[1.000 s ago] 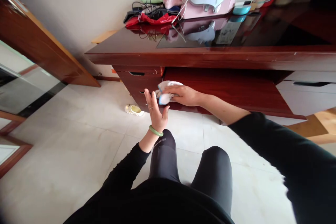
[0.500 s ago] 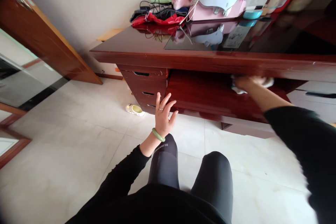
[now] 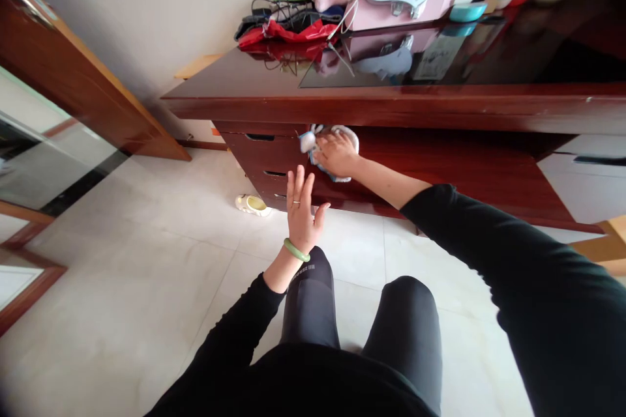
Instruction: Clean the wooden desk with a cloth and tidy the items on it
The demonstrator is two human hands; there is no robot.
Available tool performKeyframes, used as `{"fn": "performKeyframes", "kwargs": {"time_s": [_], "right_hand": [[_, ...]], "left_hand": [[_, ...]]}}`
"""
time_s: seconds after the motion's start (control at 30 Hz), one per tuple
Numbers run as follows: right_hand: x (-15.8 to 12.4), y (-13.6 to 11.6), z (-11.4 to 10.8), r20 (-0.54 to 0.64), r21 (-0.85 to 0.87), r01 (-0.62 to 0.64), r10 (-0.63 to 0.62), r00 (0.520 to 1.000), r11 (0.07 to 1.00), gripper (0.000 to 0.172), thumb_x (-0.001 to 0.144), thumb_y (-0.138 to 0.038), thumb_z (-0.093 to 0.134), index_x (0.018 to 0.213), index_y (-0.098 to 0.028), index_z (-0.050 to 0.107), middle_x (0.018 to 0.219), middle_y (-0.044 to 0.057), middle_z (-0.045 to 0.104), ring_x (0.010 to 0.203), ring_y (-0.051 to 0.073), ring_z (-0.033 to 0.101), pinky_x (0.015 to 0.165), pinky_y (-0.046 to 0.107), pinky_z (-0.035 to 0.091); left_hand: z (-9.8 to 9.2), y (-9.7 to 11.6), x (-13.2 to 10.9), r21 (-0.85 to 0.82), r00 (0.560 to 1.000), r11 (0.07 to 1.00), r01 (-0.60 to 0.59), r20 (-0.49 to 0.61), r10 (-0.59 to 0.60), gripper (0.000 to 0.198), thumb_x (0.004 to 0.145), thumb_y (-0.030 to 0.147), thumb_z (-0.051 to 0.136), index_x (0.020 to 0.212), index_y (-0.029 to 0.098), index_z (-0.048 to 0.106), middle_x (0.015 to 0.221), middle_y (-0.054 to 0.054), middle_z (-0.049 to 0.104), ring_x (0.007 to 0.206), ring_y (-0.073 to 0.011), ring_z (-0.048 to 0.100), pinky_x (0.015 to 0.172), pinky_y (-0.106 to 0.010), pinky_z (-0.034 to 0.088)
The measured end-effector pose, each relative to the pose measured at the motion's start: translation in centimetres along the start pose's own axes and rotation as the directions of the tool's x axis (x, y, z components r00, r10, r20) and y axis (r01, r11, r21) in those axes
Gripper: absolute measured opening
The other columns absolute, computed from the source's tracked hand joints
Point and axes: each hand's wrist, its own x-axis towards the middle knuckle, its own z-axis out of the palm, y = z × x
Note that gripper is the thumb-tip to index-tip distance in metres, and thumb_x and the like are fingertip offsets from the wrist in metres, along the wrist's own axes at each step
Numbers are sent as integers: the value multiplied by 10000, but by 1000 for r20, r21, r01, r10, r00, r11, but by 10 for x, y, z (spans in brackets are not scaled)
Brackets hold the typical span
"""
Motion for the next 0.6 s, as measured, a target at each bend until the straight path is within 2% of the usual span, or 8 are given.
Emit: {"fn": "performKeyframes", "kwargs": {"time_s": [0.07,0.17,0.23,0.3,0.4,0.47,0.53,0.6], "right_hand": [[-29,-16,-10,63,93,84,-90,994,992,655,1073,-399,468,1655,-112,553,1717,180,518,1639,367,426,1401,576,256],[-66,-24,-28,74,279,249,-280,957,927,575,1077,-407,458,1600,-246,636,1641,69,621,1575,307,521,1377,540,358],[-89,-10,-38,48,359,276,-313,949,891,524,1085,-429,452,1538,-312,688,1545,24,698,1484,291,610,1325,539,451],[-118,22,-48,22,385,239,-268,963,891,500,1075,-449,472,1492,-320,715,1496,21,726,1438,306,645,1303,566,481],[-186,94,-63,-9,328,39,-38,999,944,475,1033,-497,520,1413,-314,739,1490,45,720,1471,373,613,1329,635,440],[-244,146,-76,-67,246,-182,204,977,952,464,1016,-544,501,1365,-342,730,1494,48,704,1511,408,569,1349,653,403],[-304,187,-89,-105,160,-460,479,872,873,509,1035,-589,404,1413,-388,681,1513,59,668,1551,416,523,1370,620,373],[-357,208,-96,-178,96,-694,698,693,714,618,1038,-657,295,1489,-413,640,1486,125,657,1557,455,503,1342,630,384]], "left_hand": [[1,-1,0,-10,999,999,33,-17,-33,810,1126,672,391,1798,260,205,1882,-135,217,1771,-306,91,1427,-581,266],[0,-2,2,-54,997,996,64,-47,-67,897,1100,702,448,1818,276,119,1902,-143,90,1771,-319,64,1435,-566,226],[-2,-4,4,-93,996,993,72,-44,-76,917,1090,689,502,1818,280,123,1902,-152,72,1770,-336,67,1436,-576,206],[-5,-5,6,-111,997,991,78,-14,-80,890,1085,670,538,1805,275,197,1895,-162,121,1768,-359,77,1432,-604,194],[-9,-6,8,-109,997,991,75,34,-71,766,1089,638,560,1730,251,396,1872,-173,230,1763,-391,87,1419,-654,195],[-10,-5,9,-107,997,992,62,48,-57,698,1094,604,573,1677,234,474,1854,-181,284,1762,-397,104,1413,-663,212],[-10,-5,10,-96,998,994,44,39,-40,662,1099,560,590,1656,217,495,1837,-191,327,1760,-389,138,1409,-656,242],[-10,-6,12,-88,1000,996,14,9,-14,631,1102,511,610,1645,207,504,1821,-196,360,1756,-377,178,1407,-637,269]]}}
